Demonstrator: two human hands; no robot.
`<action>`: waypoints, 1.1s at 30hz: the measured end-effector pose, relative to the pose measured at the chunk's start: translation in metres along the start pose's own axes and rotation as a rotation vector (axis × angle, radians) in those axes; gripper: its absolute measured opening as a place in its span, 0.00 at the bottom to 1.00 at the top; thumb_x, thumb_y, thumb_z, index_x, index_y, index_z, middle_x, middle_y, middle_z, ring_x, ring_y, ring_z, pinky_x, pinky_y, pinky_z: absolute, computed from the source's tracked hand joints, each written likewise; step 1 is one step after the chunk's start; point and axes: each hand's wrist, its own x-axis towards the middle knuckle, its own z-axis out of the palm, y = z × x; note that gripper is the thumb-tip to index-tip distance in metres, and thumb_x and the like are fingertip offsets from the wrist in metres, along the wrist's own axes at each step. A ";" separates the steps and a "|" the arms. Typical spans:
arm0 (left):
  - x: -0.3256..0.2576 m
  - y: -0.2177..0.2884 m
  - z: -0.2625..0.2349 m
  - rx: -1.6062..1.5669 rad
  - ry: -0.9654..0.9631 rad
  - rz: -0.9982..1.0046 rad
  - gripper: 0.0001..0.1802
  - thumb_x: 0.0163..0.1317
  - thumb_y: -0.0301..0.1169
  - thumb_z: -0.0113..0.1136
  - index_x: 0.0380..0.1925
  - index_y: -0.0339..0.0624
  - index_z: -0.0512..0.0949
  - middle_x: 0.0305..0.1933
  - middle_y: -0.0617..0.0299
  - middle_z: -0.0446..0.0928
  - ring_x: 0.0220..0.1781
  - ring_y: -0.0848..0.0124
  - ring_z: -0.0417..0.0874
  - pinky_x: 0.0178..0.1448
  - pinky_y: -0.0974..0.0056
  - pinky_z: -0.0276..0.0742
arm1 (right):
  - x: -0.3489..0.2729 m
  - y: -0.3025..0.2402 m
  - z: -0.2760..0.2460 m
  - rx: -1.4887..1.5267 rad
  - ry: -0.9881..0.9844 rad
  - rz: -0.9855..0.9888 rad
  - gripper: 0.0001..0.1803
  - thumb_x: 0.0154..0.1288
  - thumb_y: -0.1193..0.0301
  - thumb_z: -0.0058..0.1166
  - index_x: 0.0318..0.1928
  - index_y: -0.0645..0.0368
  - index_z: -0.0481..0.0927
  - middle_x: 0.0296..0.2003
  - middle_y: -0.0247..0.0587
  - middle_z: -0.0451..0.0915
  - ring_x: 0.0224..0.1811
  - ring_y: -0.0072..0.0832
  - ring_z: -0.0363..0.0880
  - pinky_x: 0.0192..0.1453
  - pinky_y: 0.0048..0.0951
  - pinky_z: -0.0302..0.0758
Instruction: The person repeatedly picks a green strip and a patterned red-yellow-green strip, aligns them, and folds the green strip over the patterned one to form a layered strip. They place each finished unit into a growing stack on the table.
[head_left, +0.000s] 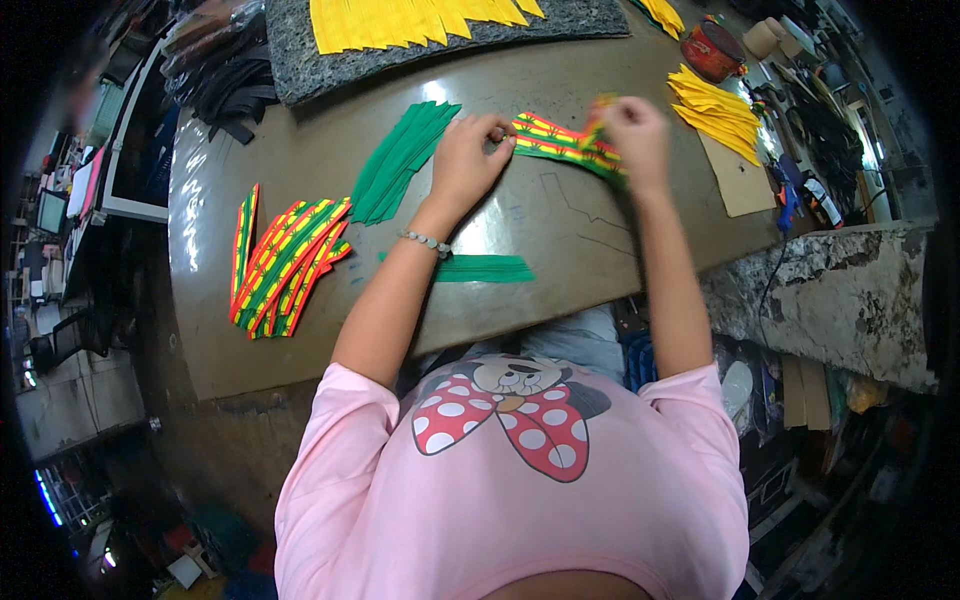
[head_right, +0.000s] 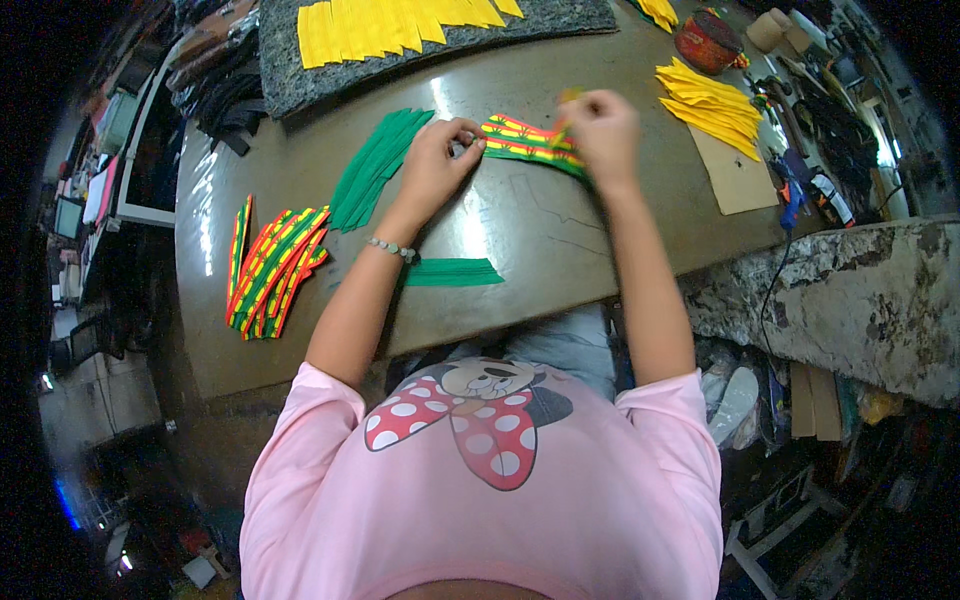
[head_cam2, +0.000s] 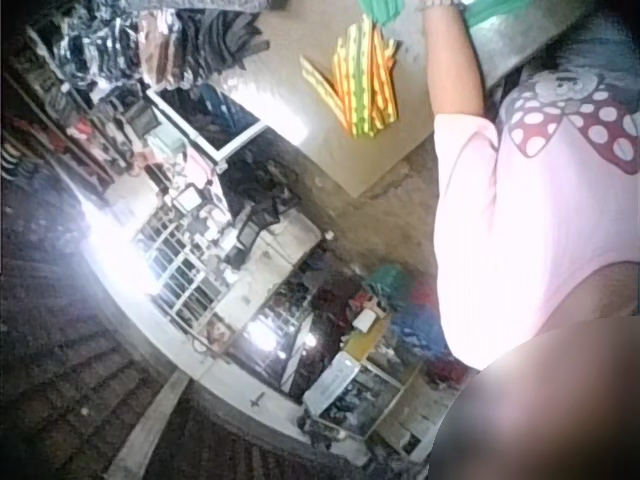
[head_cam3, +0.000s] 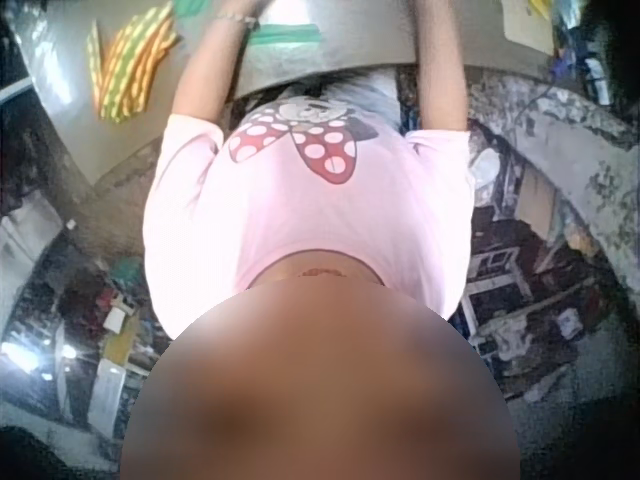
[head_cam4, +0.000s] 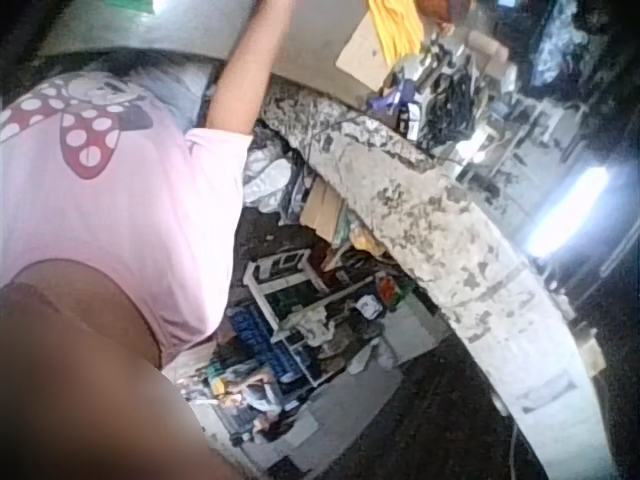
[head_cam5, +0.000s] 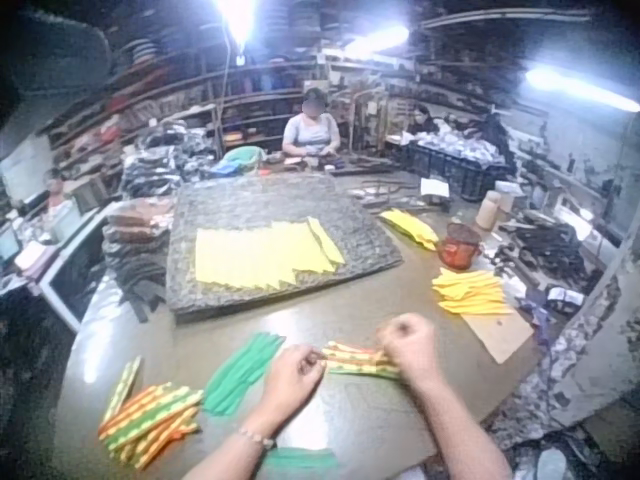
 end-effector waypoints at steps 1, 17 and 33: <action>0.000 -0.001 0.000 0.042 0.026 0.062 0.09 0.58 0.34 0.68 0.38 0.46 0.84 0.33 0.60 0.81 0.37 0.62 0.79 0.45 0.58 0.75 | 0.011 0.011 -0.033 0.262 0.025 0.041 0.10 0.67 0.66 0.58 0.34 0.60 0.83 0.33 0.41 0.85 0.38 0.30 0.83 0.43 0.34 0.80; -0.035 0.065 -0.073 -0.179 0.051 -0.061 0.20 0.72 0.44 0.56 0.44 0.35 0.84 0.36 0.51 0.84 0.33 0.60 0.83 0.39 0.57 0.77 | -0.128 -0.090 -0.096 0.166 -0.581 0.386 0.14 0.69 0.68 0.63 0.50 0.61 0.82 0.38 0.36 0.85 0.35 0.17 0.82 0.30 0.19 0.80; -0.169 0.052 -0.140 0.178 0.054 -0.273 0.13 0.60 0.34 0.69 0.45 0.46 0.85 0.42 0.61 0.79 0.45 0.62 0.76 0.51 0.58 0.71 | -0.163 -0.124 0.035 0.117 -1.032 0.502 0.13 0.71 0.66 0.61 0.41 0.65 0.83 0.22 0.30 0.79 0.21 0.13 0.73 0.23 0.22 0.68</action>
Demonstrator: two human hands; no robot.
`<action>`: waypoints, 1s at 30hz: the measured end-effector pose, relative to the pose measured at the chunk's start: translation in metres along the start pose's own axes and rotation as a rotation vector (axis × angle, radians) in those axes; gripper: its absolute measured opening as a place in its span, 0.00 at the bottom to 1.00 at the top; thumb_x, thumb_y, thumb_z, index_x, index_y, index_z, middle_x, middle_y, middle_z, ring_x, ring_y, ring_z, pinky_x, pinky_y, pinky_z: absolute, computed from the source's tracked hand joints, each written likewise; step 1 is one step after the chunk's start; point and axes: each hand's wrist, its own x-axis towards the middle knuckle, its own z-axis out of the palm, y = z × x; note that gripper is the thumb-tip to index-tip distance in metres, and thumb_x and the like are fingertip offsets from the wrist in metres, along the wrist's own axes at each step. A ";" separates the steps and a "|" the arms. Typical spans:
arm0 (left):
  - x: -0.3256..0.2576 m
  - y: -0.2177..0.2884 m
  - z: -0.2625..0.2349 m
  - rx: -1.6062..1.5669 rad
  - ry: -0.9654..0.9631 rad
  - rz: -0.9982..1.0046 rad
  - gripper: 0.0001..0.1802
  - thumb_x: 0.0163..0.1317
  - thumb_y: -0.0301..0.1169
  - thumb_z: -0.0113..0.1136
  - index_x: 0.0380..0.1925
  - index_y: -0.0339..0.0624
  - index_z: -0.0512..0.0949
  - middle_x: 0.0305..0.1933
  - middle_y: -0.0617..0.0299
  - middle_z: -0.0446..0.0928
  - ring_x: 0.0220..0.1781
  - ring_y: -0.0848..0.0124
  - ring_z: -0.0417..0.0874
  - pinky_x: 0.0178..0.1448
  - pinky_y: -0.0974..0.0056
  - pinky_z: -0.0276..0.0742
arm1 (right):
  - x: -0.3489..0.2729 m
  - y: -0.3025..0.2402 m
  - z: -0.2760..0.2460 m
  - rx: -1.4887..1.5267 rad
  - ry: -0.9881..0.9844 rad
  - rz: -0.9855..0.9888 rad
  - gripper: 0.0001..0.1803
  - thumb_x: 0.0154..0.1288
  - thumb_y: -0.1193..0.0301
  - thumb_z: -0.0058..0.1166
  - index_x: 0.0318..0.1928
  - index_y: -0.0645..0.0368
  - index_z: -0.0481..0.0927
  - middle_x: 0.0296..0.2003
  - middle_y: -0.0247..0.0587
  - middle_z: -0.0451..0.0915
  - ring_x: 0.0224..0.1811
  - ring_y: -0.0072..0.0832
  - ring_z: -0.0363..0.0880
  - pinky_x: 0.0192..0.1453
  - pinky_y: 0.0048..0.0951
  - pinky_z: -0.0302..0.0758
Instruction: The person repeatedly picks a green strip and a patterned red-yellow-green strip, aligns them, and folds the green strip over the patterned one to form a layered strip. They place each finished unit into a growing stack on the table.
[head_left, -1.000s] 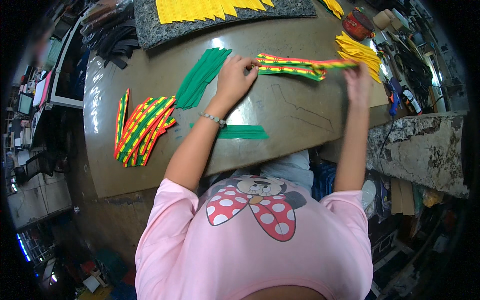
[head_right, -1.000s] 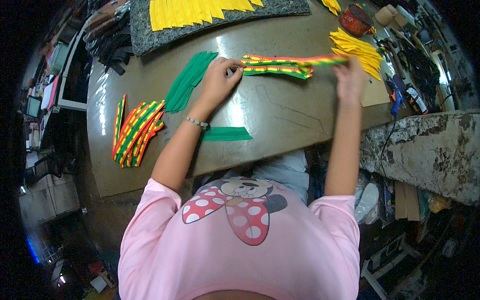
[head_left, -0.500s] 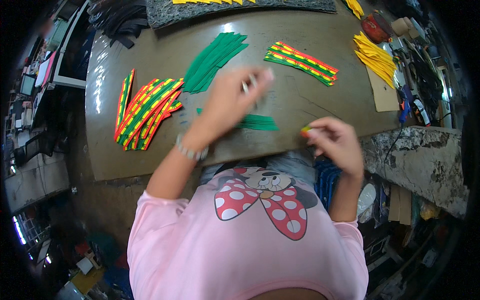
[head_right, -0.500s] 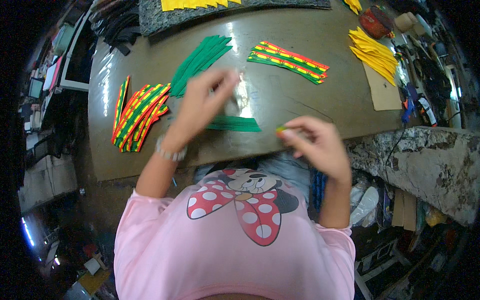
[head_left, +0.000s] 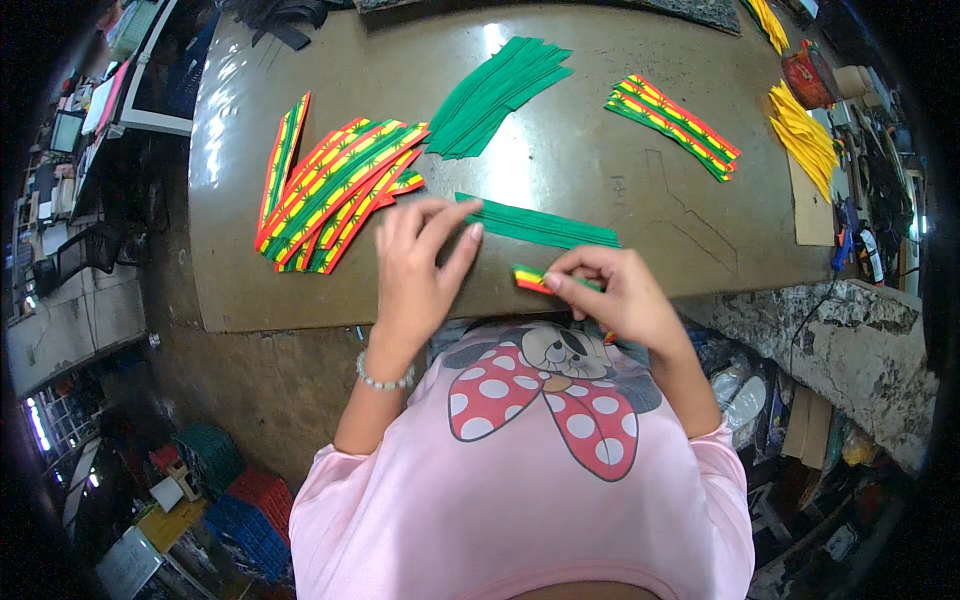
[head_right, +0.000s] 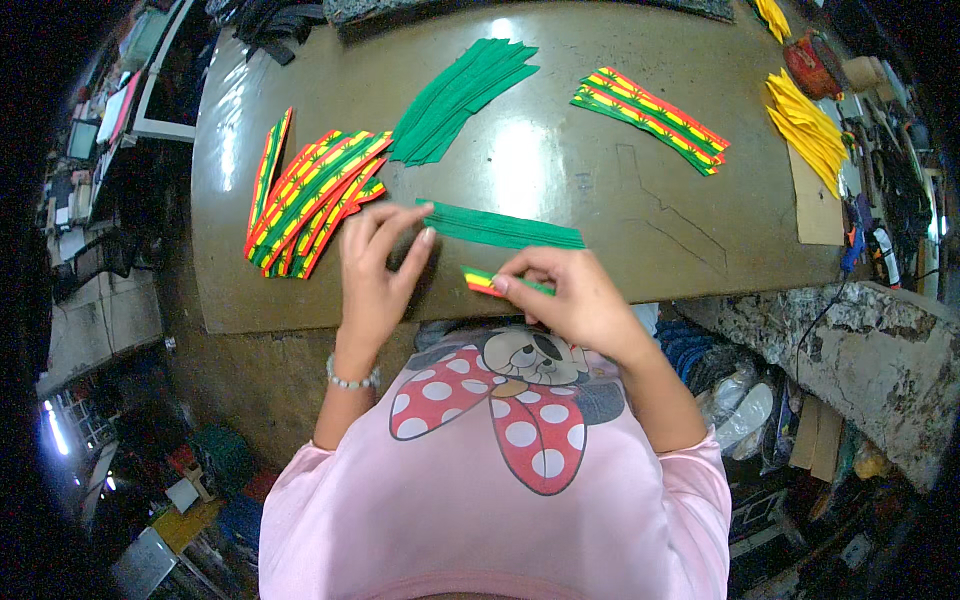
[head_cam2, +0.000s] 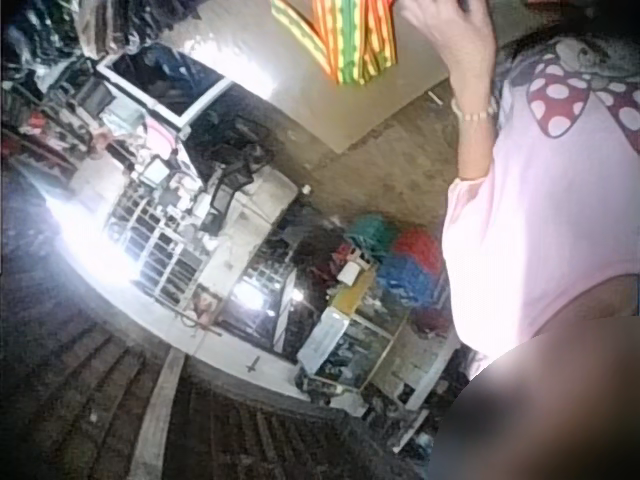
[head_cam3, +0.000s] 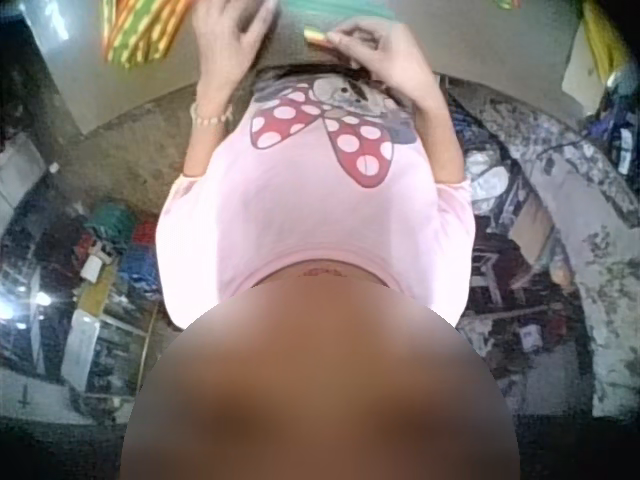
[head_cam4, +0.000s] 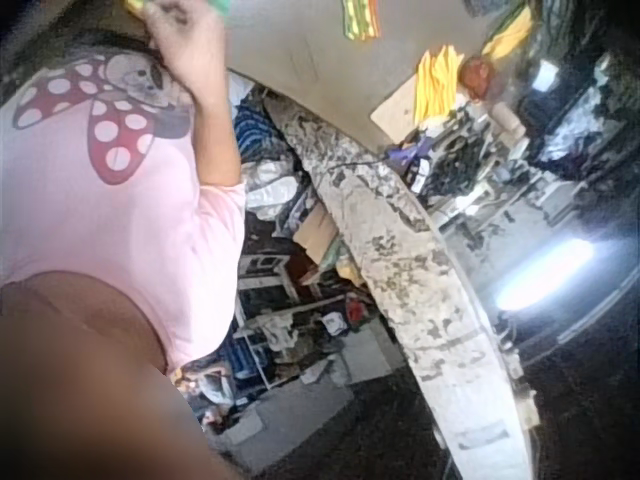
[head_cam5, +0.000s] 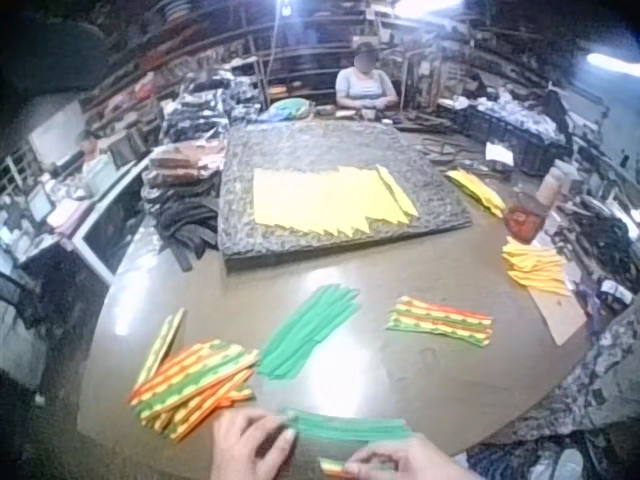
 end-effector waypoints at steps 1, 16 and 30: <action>0.002 -0.006 0.001 0.186 0.034 0.041 0.14 0.59 0.35 0.70 0.46 0.49 0.85 0.44 0.63 0.77 0.48 0.61 0.74 0.55 0.57 0.67 | 0.001 -0.005 -0.003 -0.031 0.033 0.033 0.13 0.71 0.66 0.60 0.40 0.65 0.83 0.22 0.30 0.79 0.21 0.13 0.73 0.23 0.22 0.68; -0.004 -0.020 0.011 0.056 -0.038 -0.091 0.18 0.53 0.35 0.71 0.46 0.57 0.86 0.44 0.66 0.73 0.51 0.64 0.72 0.52 0.57 0.63 | 0.072 -0.008 0.016 -0.134 -0.013 0.033 0.12 0.70 0.67 0.59 0.34 0.66 0.81 0.20 0.34 0.80 0.16 0.18 0.76 0.19 0.25 0.71; 0.002 -0.021 0.005 0.034 -0.091 -0.103 0.13 0.59 0.35 0.68 0.45 0.55 0.86 0.42 0.64 0.72 0.47 0.63 0.72 0.51 0.58 0.63 | 0.073 -0.005 0.022 -0.195 0.046 0.040 0.13 0.70 0.66 0.59 0.34 0.65 0.80 0.20 0.33 0.79 0.18 0.15 0.74 0.19 0.20 0.69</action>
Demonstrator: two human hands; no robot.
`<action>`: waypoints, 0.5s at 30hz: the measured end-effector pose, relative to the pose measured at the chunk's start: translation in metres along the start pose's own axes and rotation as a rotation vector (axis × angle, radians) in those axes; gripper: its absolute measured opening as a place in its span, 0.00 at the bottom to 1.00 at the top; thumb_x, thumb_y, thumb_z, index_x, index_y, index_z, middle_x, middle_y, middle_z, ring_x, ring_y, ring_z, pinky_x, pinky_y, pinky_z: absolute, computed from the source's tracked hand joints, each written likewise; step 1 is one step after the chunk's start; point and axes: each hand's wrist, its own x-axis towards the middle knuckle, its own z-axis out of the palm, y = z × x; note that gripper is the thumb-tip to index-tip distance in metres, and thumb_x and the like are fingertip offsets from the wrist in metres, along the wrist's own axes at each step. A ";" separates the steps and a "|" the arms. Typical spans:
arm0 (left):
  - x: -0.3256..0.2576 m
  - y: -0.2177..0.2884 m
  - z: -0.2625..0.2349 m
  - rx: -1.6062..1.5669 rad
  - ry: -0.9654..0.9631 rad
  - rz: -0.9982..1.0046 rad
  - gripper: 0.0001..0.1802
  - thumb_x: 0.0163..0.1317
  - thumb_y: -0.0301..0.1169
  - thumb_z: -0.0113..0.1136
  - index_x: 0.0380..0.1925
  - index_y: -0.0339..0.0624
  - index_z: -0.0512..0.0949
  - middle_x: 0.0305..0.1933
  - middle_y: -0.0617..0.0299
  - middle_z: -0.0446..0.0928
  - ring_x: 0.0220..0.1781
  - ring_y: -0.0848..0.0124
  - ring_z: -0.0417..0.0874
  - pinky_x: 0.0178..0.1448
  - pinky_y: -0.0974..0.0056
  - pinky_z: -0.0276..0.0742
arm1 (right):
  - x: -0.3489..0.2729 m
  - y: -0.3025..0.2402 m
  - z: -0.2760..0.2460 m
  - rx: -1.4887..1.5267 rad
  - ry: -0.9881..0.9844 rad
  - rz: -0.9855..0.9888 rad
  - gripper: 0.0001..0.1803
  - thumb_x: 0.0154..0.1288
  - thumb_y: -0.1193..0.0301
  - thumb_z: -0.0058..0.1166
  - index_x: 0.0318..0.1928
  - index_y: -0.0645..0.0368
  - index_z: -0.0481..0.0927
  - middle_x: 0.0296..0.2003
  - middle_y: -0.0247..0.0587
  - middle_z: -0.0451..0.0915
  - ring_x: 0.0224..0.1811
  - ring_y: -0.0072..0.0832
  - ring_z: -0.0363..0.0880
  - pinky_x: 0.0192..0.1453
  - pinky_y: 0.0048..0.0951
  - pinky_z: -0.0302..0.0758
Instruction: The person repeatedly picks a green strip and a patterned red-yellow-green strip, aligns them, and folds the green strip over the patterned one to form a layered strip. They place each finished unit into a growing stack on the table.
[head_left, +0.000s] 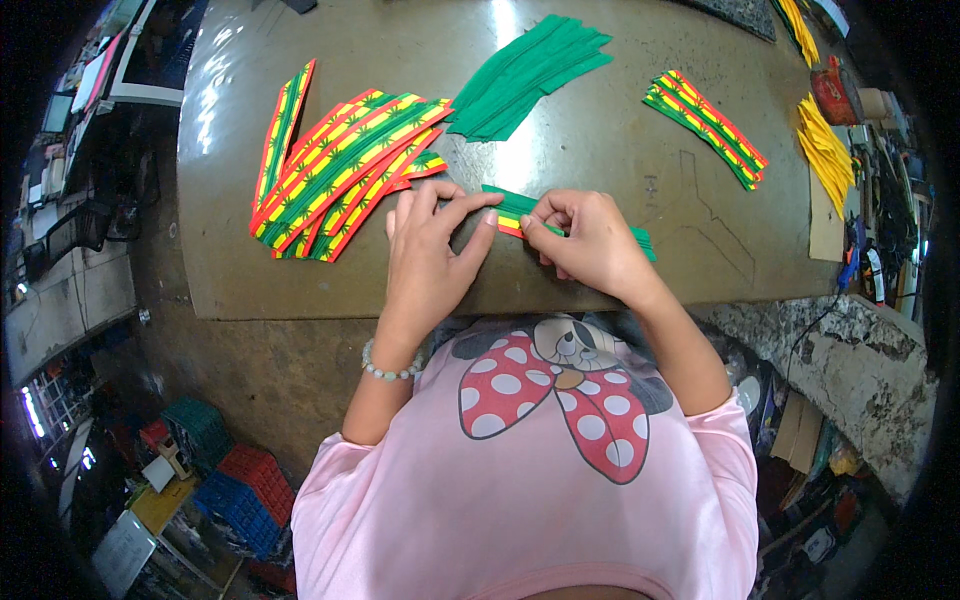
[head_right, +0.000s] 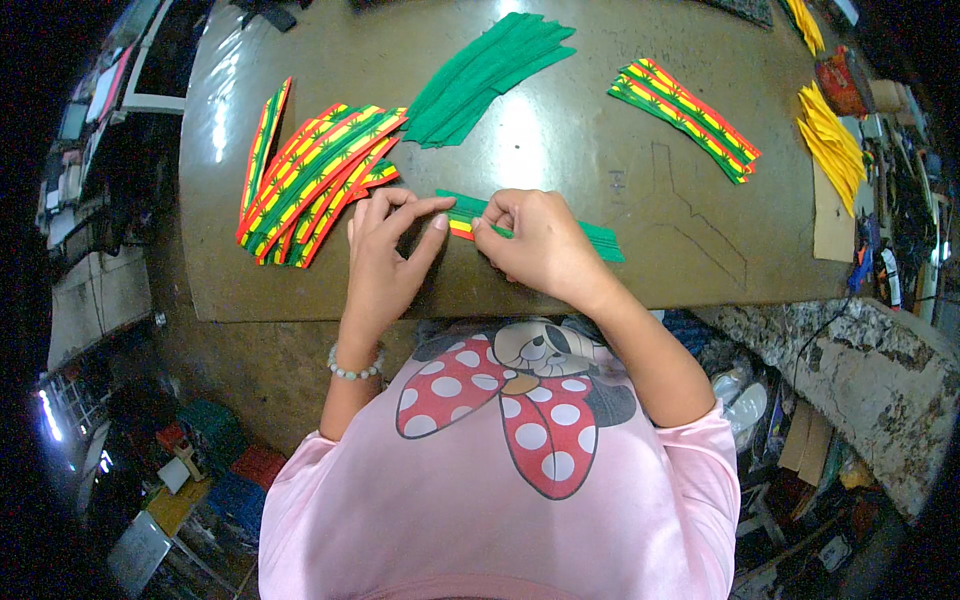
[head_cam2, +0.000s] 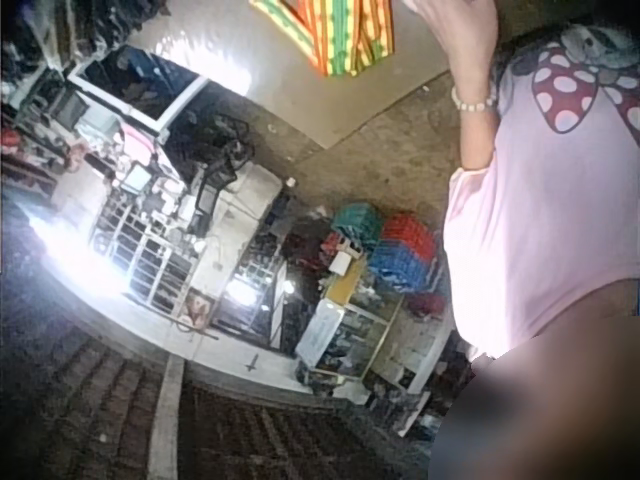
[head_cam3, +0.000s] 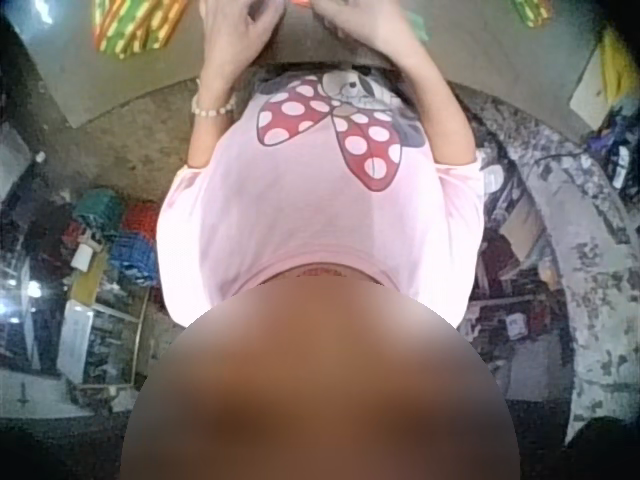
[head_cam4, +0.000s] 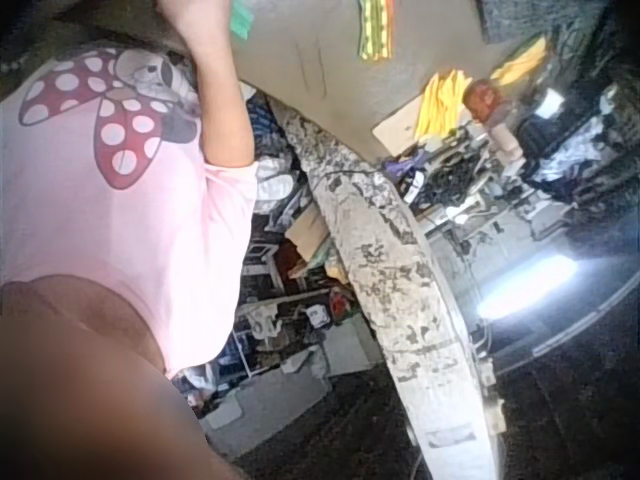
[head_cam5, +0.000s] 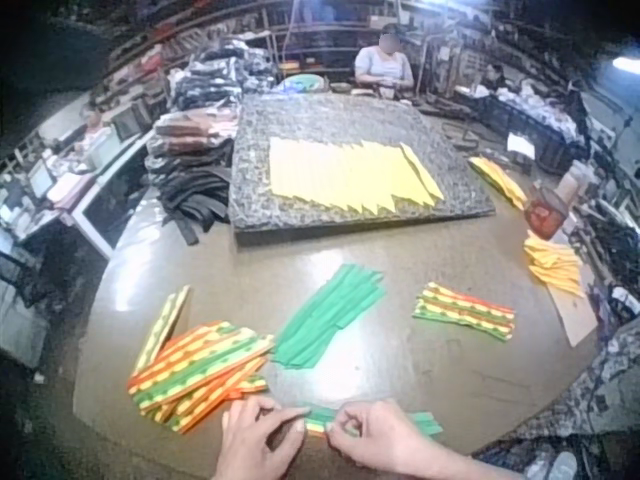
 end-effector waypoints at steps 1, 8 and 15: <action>0.000 0.001 0.002 -0.004 0.024 -0.002 0.12 0.59 0.36 0.69 0.44 0.55 0.87 0.41 0.64 0.73 0.47 0.64 0.72 0.51 0.58 0.63 | 0.000 0.001 0.000 -0.010 0.009 -0.016 0.13 0.70 0.66 0.59 0.34 0.65 0.80 0.20 0.34 0.79 0.18 0.15 0.74 0.19 0.20 0.70; 0.000 0.005 0.012 0.034 0.095 -0.057 0.10 0.57 0.36 0.71 0.41 0.56 0.87 0.40 0.66 0.73 0.46 0.64 0.72 0.50 0.58 0.63 | 0.000 0.002 0.004 -0.106 0.095 -0.130 0.14 0.69 0.67 0.60 0.30 0.67 0.81 0.18 0.35 0.79 0.17 0.16 0.75 0.20 0.23 0.70; 0.001 0.006 0.013 0.043 0.099 -0.060 0.10 0.56 0.35 0.71 0.40 0.56 0.88 0.42 0.66 0.74 0.48 0.64 0.72 0.53 0.57 0.63 | -0.016 0.003 0.003 -0.308 0.221 -0.215 0.16 0.67 0.64 0.60 0.30 0.68 0.82 0.20 0.56 0.78 0.21 0.43 0.78 0.27 0.40 0.73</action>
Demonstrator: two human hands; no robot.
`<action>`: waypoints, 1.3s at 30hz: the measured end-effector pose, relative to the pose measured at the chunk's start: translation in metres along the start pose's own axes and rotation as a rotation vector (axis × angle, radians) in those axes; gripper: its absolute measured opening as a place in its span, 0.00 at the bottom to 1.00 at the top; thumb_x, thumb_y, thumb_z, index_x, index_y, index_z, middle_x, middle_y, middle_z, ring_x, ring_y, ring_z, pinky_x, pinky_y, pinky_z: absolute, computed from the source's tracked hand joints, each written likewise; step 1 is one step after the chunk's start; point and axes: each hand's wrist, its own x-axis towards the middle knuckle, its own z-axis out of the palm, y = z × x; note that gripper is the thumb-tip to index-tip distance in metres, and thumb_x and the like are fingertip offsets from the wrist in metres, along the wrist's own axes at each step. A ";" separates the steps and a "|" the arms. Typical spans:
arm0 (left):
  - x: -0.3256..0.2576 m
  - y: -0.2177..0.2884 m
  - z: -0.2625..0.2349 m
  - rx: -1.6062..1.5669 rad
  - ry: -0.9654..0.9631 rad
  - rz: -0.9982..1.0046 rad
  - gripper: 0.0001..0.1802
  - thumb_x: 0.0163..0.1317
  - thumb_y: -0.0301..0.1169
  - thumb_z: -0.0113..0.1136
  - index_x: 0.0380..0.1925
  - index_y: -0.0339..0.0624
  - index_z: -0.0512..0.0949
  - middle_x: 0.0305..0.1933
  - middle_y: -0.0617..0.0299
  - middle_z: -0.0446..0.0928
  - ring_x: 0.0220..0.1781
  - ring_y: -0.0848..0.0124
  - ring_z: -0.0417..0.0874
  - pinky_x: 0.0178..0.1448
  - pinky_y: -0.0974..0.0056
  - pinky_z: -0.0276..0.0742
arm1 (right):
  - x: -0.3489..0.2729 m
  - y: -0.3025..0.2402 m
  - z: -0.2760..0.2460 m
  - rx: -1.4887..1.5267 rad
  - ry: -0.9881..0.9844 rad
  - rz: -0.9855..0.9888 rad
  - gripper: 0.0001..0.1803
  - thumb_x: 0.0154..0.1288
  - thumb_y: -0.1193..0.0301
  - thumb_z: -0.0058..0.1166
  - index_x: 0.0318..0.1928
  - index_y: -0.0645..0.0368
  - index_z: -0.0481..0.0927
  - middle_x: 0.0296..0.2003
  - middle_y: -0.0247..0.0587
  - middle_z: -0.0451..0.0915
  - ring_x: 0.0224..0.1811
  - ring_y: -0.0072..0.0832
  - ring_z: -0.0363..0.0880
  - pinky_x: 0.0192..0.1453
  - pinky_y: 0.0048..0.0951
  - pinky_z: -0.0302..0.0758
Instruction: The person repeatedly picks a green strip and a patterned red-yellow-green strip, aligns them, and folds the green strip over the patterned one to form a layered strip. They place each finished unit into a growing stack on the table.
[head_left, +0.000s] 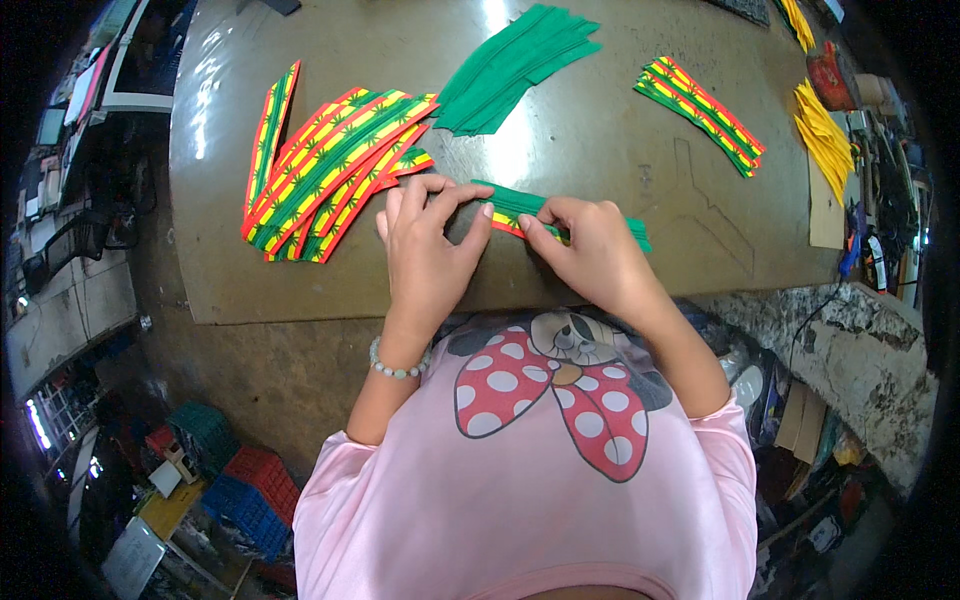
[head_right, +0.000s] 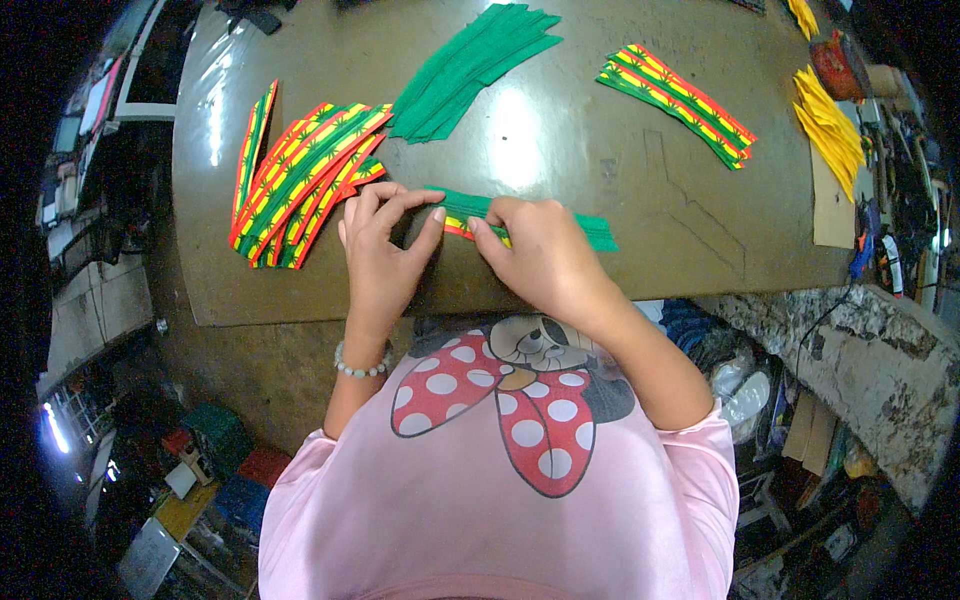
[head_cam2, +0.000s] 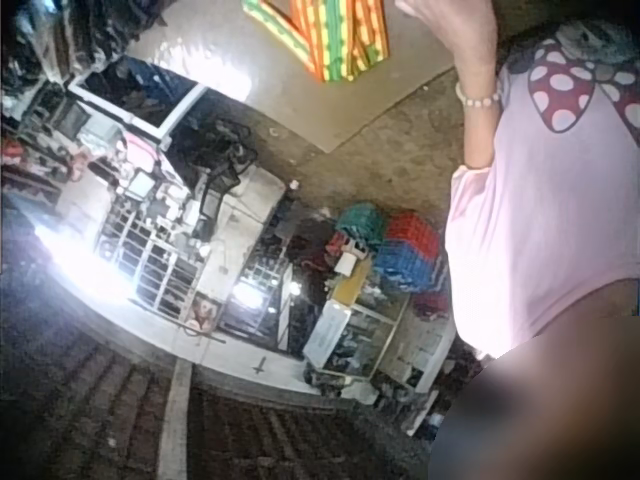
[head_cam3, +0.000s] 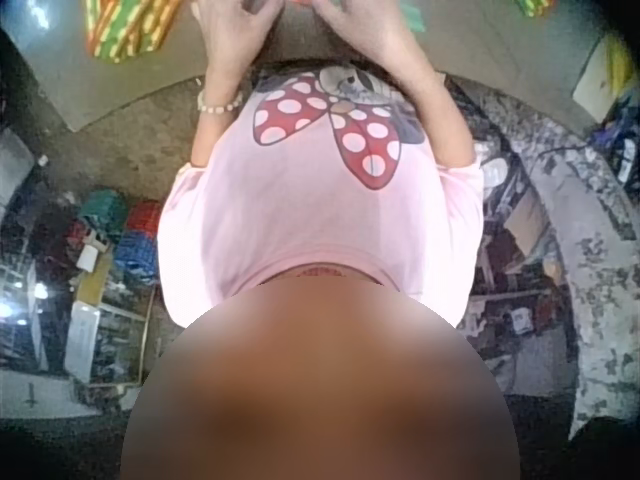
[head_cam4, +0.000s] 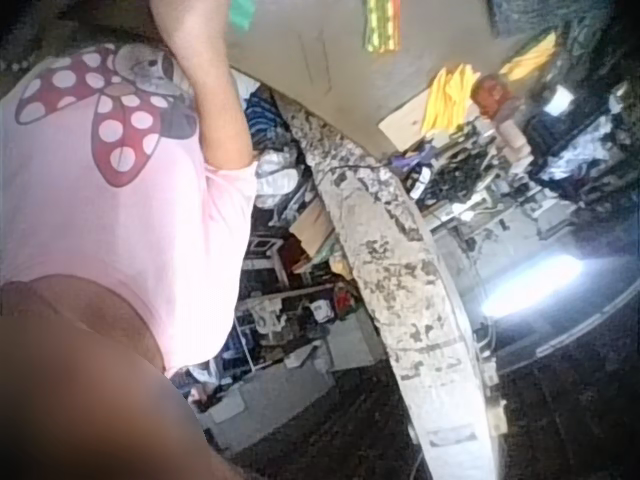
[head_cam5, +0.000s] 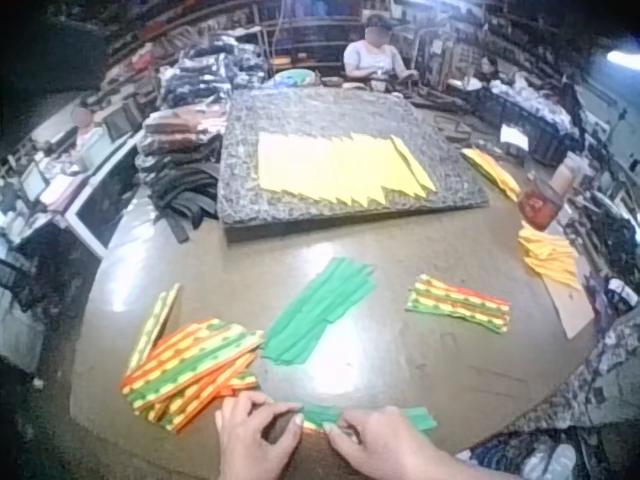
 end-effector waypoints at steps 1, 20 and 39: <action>0.000 0.000 0.000 0.001 -0.002 0.002 0.11 0.56 0.35 0.71 0.40 0.56 0.88 0.42 0.66 0.74 0.48 0.64 0.72 0.53 0.57 0.63 | 0.000 0.001 -0.001 0.007 -0.016 0.038 0.16 0.66 0.65 0.60 0.30 0.67 0.83 0.22 0.61 0.79 0.24 0.53 0.81 0.29 0.43 0.75; -0.009 -0.006 -0.004 0.049 -0.047 0.471 0.21 0.52 0.24 0.66 0.49 0.46 0.83 0.47 0.62 0.80 0.50 0.61 0.77 0.53 0.57 0.71 | 0.002 0.009 0.007 0.037 0.043 0.002 0.15 0.63 0.63 0.61 0.28 0.65 0.84 0.22 0.58 0.79 0.25 0.54 0.80 0.31 0.47 0.75; -0.021 -0.008 -0.010 0.254 -0.134 0.517 0.27 0.53 0.28 0.64 0.57 0.45 0.79 0.52 0.66 0.79 0.54 0.65 0.76 0.53 0.59 0.66 | -0.006 0.019 -0.018 0.040 -0.006 0.089 0.18 0.64 0.61 0.64 0.29 0.66 0.82 0.20 0.56 0.76 0.21 0.48 0.78 0.28 0.42 0.72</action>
